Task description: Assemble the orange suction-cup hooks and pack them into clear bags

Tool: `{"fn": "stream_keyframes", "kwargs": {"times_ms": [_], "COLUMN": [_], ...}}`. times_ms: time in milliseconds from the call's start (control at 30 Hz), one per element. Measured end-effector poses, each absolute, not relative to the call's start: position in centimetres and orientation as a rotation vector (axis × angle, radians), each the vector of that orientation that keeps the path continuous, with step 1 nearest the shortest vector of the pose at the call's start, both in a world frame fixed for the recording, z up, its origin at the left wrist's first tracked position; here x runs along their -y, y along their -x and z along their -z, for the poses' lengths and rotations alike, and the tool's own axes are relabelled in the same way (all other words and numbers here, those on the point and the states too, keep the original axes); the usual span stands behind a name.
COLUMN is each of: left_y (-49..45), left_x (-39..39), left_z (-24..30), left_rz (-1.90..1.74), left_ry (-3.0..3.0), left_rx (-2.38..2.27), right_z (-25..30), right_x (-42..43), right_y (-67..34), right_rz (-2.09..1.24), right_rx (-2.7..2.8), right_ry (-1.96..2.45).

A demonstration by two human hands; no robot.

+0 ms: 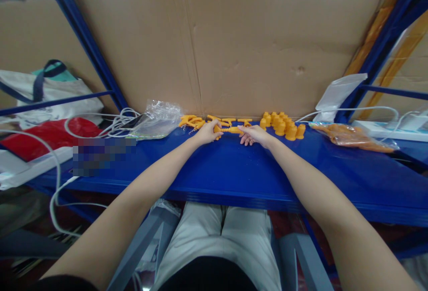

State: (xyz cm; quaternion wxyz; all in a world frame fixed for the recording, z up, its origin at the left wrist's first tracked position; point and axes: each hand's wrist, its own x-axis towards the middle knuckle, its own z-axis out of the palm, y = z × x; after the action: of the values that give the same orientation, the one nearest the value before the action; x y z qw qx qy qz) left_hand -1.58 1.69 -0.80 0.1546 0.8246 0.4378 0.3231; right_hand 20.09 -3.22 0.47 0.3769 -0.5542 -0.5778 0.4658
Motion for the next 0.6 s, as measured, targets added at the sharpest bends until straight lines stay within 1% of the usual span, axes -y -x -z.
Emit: {"fn": "stream_keyframes", "kwargs": {"times_ms": [267, 400, 600], "left_y": [1.5, 1.5, 1.7], "left_x": [-1.6, -1.6, -1.7], "left_z": [0.7, 0.8, 0.8], "left_rz": [-0.887, -0.901, -0.924], "left_ry": [-2.328, -2.302, -2.312], "left_rx": [-1.264, -1.257, -1.221], "right_z": [-0.3, -0.1, -0.1], "right_x": [2.8, 2.7, 2.9], "right_y": [-20.4, -21.0, -21.0], "right_rz": [-1.234, -1.284, -1.204], "right_rx": [1.499, 1.513, 1.51], "right_ry": [1.412, 1.311, 1.308]}}
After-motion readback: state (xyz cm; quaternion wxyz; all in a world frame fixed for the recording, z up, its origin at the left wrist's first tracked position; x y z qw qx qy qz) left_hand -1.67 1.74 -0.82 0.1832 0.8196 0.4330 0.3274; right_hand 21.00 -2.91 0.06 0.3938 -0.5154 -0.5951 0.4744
